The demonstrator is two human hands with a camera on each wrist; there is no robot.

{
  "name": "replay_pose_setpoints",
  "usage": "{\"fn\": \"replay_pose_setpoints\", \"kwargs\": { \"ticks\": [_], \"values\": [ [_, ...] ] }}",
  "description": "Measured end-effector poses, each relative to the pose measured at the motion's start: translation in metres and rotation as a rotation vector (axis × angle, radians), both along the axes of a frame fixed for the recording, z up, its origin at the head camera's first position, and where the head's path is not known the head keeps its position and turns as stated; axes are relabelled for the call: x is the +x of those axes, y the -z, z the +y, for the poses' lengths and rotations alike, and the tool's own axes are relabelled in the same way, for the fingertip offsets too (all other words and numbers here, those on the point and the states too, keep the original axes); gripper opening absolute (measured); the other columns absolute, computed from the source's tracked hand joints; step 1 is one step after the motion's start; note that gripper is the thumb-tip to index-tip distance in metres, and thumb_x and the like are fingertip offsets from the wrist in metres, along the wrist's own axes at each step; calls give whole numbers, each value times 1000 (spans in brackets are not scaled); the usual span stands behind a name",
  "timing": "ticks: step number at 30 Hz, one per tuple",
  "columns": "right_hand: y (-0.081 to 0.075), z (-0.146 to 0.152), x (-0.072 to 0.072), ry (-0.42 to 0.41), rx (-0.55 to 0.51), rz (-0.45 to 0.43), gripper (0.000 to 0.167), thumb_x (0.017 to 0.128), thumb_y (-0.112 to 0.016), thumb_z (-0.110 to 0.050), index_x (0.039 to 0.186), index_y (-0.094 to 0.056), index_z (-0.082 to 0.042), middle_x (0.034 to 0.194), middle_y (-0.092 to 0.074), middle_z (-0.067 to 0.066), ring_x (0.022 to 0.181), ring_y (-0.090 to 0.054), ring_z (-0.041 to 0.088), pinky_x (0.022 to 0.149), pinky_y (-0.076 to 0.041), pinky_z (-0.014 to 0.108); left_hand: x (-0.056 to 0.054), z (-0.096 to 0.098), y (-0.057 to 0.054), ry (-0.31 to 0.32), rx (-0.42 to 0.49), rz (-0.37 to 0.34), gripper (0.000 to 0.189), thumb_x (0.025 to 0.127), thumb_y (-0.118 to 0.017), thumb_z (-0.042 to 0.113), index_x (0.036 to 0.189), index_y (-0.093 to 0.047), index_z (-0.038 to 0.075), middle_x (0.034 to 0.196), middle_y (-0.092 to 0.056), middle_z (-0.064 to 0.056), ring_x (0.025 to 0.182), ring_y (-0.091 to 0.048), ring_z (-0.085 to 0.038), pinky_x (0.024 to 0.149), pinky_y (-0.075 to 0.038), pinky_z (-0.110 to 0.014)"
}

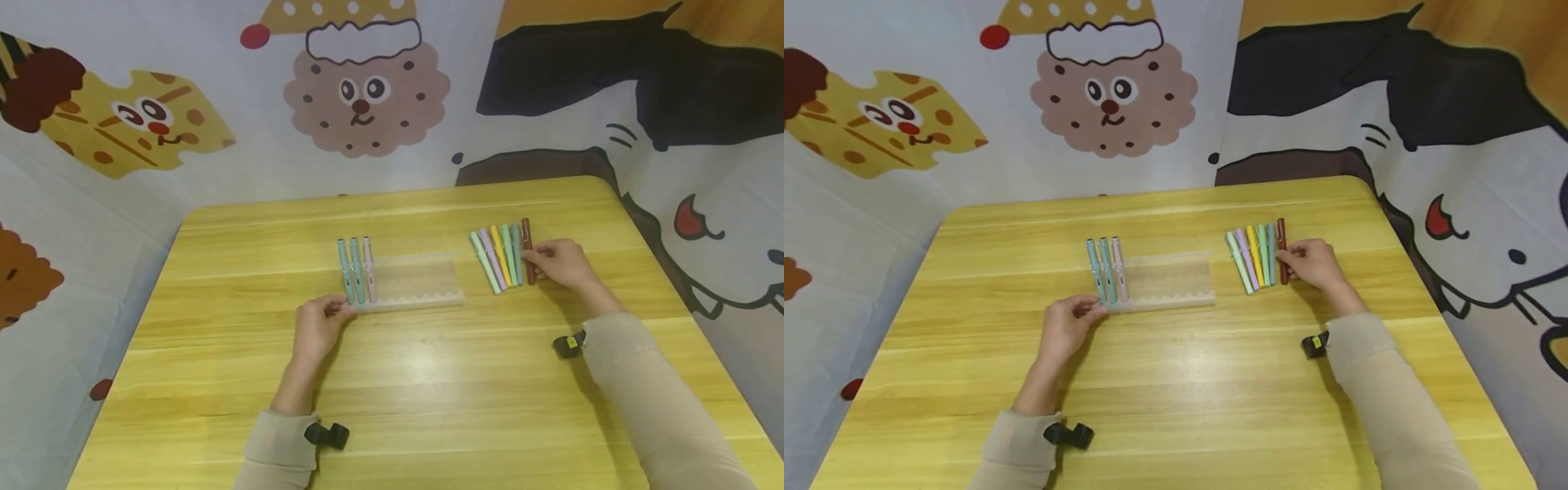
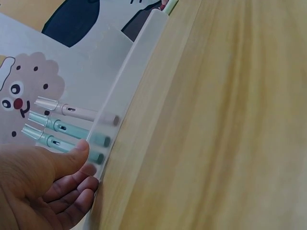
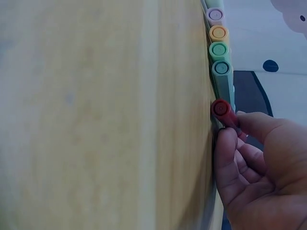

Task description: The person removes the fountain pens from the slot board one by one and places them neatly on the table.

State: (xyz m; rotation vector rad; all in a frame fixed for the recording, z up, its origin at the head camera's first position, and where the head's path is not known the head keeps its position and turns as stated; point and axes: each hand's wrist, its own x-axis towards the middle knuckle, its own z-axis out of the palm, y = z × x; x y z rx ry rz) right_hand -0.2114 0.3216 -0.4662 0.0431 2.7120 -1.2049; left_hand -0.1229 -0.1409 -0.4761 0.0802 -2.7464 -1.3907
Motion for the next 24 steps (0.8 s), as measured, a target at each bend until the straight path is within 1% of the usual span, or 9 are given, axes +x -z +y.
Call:
{"fn": "replay_pose_setpoints", "kwargs": {
  "ticks": [5, 12, 17, 21, 24],
  "values": [
    [2, 0, 0, 14, 14, 1, 41, 103, -63, -29, 113, -67, 11, 99, -72, 24, 72, -68, 16, 63, -62, 27, 0, 0, 1, 2, -9, 0, 24, 84, -83, 14, 103, -76, -1, 88, -76, -10, 80, -72, -21, 71, -62, -33],
    [2, -1, 0, 15, 0, 8, 45, 101, -66, -27, 119, -63, 14, 105, -70, 29, 72, -68, 14, 63, -61, 27, 1, 0, 1, 1, -7, 11, 24, 84, -83, 13, 102, -77, -1, 88, -76, -10, 79, -72, -21, 71, -62, -33],
    [1, -3, 1, 13, 8, 13, 44, 100, -67, -28, 117, -64, 13, 105, -70, 28, 71, -67, 13, 61, -60, 25, 0, 0, 1, 1, -7, 15, 24, 84, -83, 13, 102, -77, -1, 88, -76, -10, 79, -72, -21, 70, -62, -31],
    [0, -3, 1, 11, 39, 17, 43, 100, -68, -31, 114, -66, 10, 102, -71, 26, 69, -65, 14, 58, -57, 25, 0, 0, 1, 1, -7, 15, 24, 84, -83, 13, 102, -77, -1, 88, -76, -10, 80, -72, -21, 71, -62, -31],
    [-1, -5, 1, 22, 51, 9, 43, 99, -68, -31, 114, -66, 9, 104, -71, 26, 70, -65, 15, 58, -57, 26, 1, 0, 1, 3, -6, 17, 24, 84, -83, 13, 102, -77, -1, 88, -76, -10, 80, -72, -21, 71, -62, -32]
  ]
}}
